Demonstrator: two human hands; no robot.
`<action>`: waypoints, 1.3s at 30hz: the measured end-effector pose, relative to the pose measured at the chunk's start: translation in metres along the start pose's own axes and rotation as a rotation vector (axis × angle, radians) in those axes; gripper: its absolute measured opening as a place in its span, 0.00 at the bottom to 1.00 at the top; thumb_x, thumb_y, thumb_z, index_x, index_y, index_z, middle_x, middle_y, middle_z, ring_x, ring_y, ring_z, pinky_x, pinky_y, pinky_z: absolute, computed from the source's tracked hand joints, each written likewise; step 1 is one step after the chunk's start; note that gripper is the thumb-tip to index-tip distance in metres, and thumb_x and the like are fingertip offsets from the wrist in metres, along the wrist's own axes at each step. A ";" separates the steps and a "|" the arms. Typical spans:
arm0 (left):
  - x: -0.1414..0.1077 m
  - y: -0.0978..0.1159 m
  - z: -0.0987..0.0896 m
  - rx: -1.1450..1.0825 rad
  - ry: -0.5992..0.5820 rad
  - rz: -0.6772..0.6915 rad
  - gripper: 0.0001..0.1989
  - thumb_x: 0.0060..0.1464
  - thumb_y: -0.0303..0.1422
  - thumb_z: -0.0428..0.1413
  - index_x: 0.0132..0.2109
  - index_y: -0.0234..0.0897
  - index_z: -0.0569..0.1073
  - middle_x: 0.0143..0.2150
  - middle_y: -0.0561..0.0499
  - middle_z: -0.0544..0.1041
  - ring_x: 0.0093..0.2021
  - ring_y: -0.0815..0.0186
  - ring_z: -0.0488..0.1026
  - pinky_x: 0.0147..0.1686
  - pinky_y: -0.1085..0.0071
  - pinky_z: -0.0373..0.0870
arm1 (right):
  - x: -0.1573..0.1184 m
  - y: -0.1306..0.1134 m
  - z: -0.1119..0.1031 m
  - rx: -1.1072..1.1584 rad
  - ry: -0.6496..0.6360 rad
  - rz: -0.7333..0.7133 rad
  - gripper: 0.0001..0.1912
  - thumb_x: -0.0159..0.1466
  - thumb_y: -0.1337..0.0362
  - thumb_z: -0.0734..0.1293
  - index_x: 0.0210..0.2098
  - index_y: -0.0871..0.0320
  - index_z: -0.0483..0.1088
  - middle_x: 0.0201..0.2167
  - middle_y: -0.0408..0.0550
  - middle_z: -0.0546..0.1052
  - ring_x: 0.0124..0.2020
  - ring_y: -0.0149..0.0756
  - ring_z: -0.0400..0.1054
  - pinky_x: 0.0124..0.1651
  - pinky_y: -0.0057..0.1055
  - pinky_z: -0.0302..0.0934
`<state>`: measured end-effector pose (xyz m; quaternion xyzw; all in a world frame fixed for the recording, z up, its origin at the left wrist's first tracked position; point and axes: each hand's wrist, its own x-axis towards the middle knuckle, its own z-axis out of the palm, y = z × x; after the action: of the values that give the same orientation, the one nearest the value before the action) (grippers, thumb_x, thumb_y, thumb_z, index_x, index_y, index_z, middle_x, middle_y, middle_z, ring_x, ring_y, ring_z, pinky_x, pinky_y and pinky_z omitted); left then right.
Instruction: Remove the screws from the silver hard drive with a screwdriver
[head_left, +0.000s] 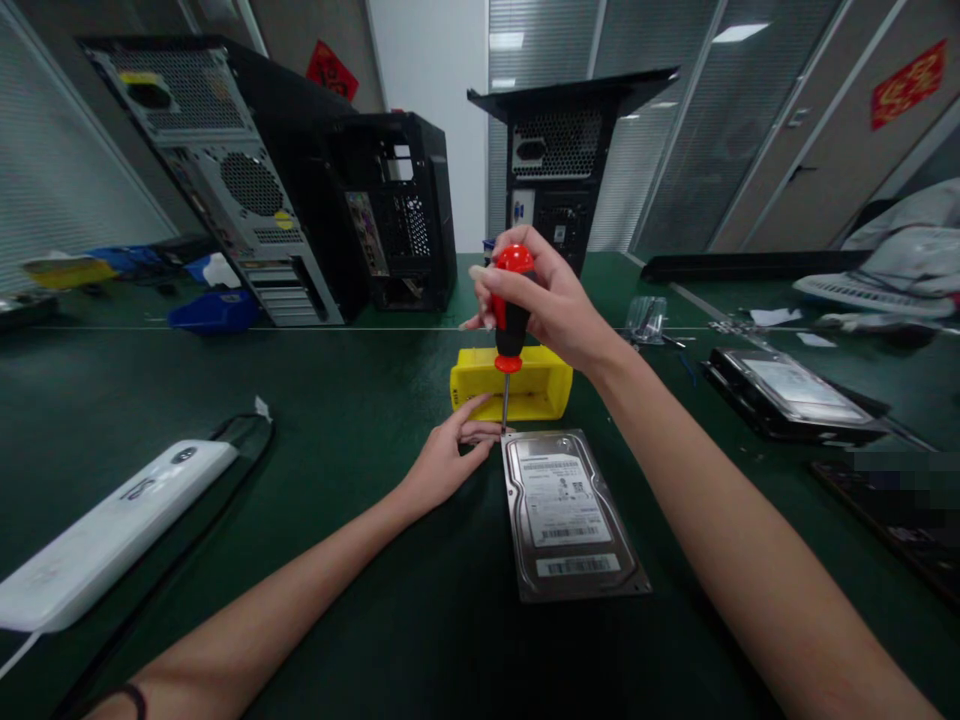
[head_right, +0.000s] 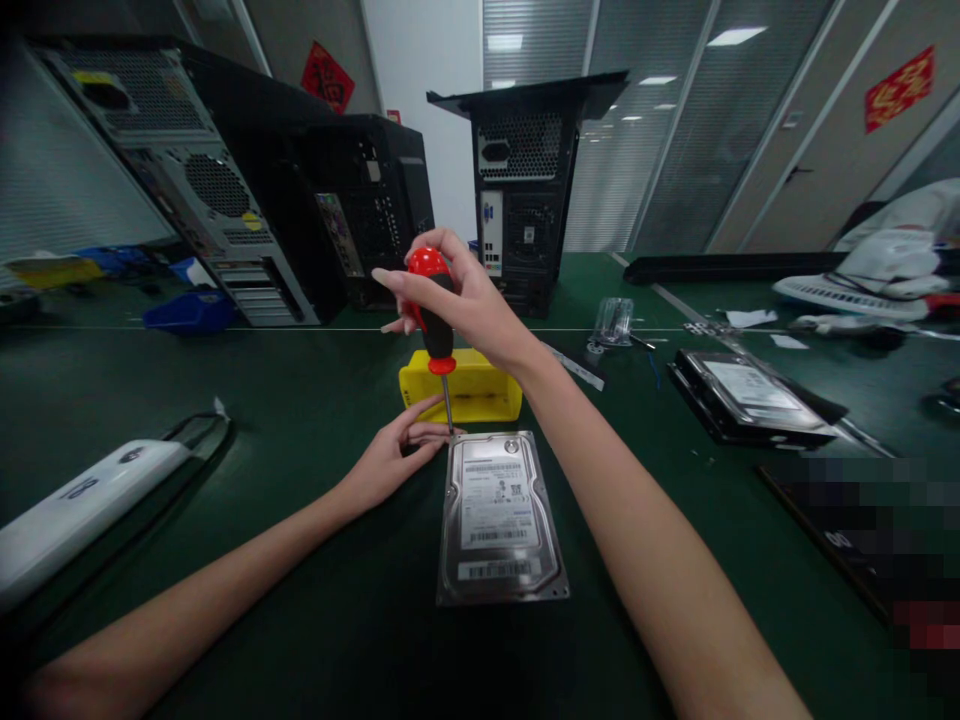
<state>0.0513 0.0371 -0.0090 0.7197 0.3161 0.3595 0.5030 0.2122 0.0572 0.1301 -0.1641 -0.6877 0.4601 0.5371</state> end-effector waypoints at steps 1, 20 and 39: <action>0.000 0.001 0.000 0.003 0.000 -0.003 0.30 0.54 0.24 0.52 0.63 0.30 0.56 0.46 0.41 0.78 0.47 0.61 0.76 0.53 0.60 0.67 | 0.000 0.000 0.000 0.014 -0.006 0.001 0.13 0.60 0.60 0.66 0.38 0.54 0.57 0.26 0.36 0.67 0.25 0.24 0.65 0.37 0.29 0.68; 0.000 0.002 0.000 0.023 -0.008 -0.016 0.30 0.55 0.26 0.52 0.64 0.28 0.54 0.48 0.38 0.77 0.49 0.60 0.75 0.54 0.58 0.66 | 0.000 0.002 0.000 0.017 -0.015 0.010 0.13 0.62 0.57 0.64 0.38 0.55 0.55 0.23 0.36 0.66 0.22 0.24 0.64 0.33 0.29 0.68; 0.000 0.002 0.000 0.008 -0.005 -0.021 0.31 0.54 0.26 0.53 0.64 0.28 0.55 0.47 0.38 0.77 0.49 0.60 0.75 0.54 0.59 0.66 | -0.002 0.000 0.001 0.001 -0.011 0.017 0.15 0.62 0.55 0.63 0.39 0.55 0.54 0.23 0.36 0.65 0.20 0.23 0.61 0.32 0.30 0.67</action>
<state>0.0516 0.0366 -0.0074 0.7191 0.3240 0.3512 0.5046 0.2119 0.0559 0.1288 -0.1669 -0.6890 0.4658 0.5296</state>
